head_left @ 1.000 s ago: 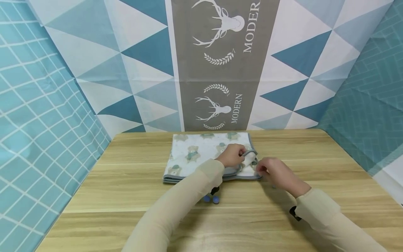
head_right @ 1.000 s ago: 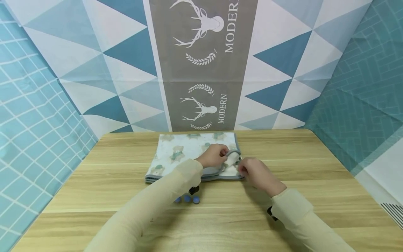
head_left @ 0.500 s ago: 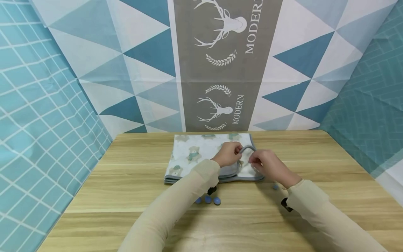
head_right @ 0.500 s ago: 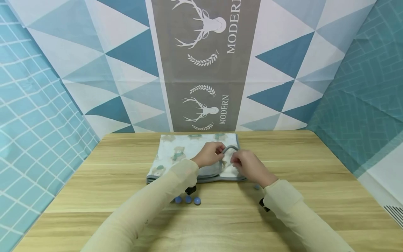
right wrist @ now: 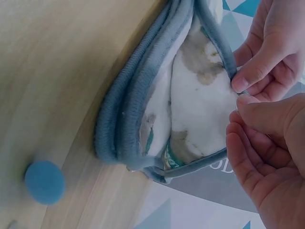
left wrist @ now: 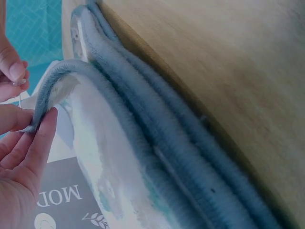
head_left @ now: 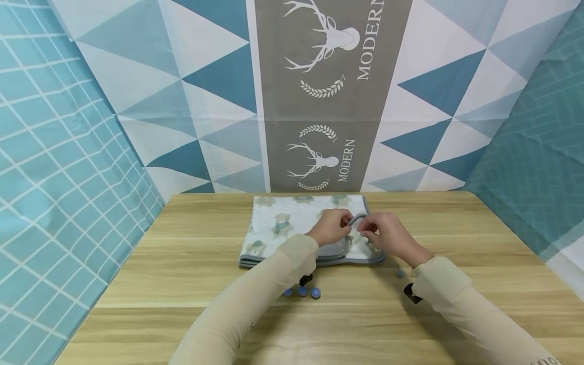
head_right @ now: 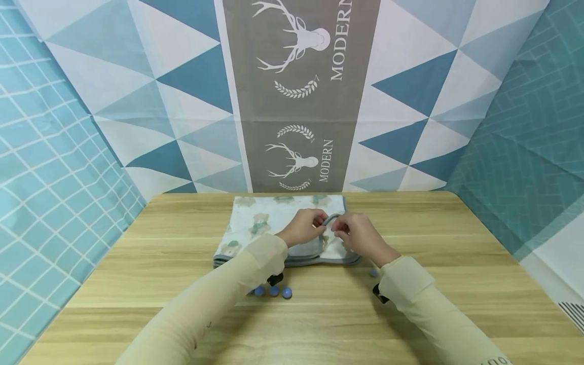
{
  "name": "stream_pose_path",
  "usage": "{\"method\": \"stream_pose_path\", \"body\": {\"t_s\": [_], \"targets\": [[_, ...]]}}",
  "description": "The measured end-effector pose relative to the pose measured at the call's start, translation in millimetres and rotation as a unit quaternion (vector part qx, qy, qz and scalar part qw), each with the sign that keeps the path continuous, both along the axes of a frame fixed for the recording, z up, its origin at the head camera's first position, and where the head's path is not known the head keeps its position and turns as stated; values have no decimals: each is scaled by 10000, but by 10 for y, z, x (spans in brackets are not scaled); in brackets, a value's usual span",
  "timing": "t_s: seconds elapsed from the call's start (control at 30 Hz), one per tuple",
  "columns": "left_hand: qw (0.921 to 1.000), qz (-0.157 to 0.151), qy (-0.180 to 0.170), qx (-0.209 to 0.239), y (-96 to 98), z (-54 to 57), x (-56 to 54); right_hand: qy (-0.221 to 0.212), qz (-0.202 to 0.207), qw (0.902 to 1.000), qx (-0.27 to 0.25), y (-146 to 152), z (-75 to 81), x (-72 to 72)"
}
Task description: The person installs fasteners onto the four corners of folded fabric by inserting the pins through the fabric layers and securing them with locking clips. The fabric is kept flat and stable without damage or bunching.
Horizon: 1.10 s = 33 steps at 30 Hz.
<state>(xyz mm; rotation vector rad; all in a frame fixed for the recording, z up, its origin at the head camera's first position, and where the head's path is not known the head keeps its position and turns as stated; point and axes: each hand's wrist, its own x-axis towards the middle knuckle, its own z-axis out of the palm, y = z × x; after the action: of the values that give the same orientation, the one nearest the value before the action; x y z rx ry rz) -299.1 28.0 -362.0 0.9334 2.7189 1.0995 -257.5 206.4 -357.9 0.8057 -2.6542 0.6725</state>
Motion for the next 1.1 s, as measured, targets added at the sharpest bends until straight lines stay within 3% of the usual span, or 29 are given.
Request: {"method": "stream_pose_path", "body": {"t_s": [0.2,0.6,1.1], "targets": [[10000,8,-61,68,-9,-20,12,-101,-22,9999,-56,15,-19,3],[9998,82,193,-10,-21,-31,2,-87,-202,9998,-34,10,17,19],[9996,-45,266,-2,-23,-17,26,-292,-362,9989,-77,25,52,-15]]}}
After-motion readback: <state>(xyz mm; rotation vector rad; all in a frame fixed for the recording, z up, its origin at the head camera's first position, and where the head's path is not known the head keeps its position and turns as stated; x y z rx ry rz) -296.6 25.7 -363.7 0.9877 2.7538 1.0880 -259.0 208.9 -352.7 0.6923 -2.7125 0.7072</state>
